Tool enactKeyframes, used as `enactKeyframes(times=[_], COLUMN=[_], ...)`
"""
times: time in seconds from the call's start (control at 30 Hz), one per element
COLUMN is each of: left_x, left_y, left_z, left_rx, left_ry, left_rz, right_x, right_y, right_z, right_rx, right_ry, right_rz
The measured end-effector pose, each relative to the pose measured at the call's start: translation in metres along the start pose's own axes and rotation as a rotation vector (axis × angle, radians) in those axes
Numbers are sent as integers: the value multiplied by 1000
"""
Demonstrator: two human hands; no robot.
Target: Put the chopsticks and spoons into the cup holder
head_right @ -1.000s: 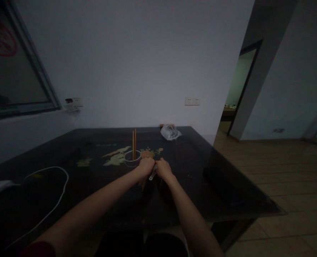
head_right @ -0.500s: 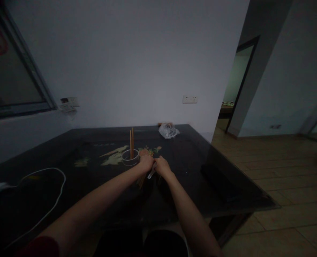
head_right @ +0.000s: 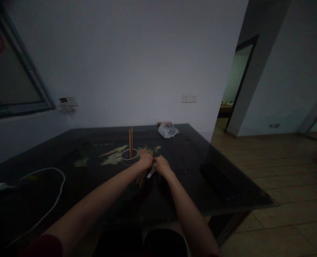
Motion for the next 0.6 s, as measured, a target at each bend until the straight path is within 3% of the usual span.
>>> enactKeyframes(times=[0.13,0.6], left_x=[2,11], left_y=[-1,-7], left_z=[-3,-6], left_rx=[-66,-39], left_ry=[-14,-12], left_rz=[-27,-38], right_x=[-4,-8], right_y=[0,5], right_z=[2,2], right_rx=[-6,38], right_ry=[7,-19], right_rz=[-2,7])
Point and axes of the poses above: each hand's wrist, its own z-axis away from the middle knuckle, its own x-axis out of the palm, y = z × x, the point moved 4 cm from there along -z, towards the middle knuckle, and after that the axes turned 4 degrees about -z, right-handed, at the moved point
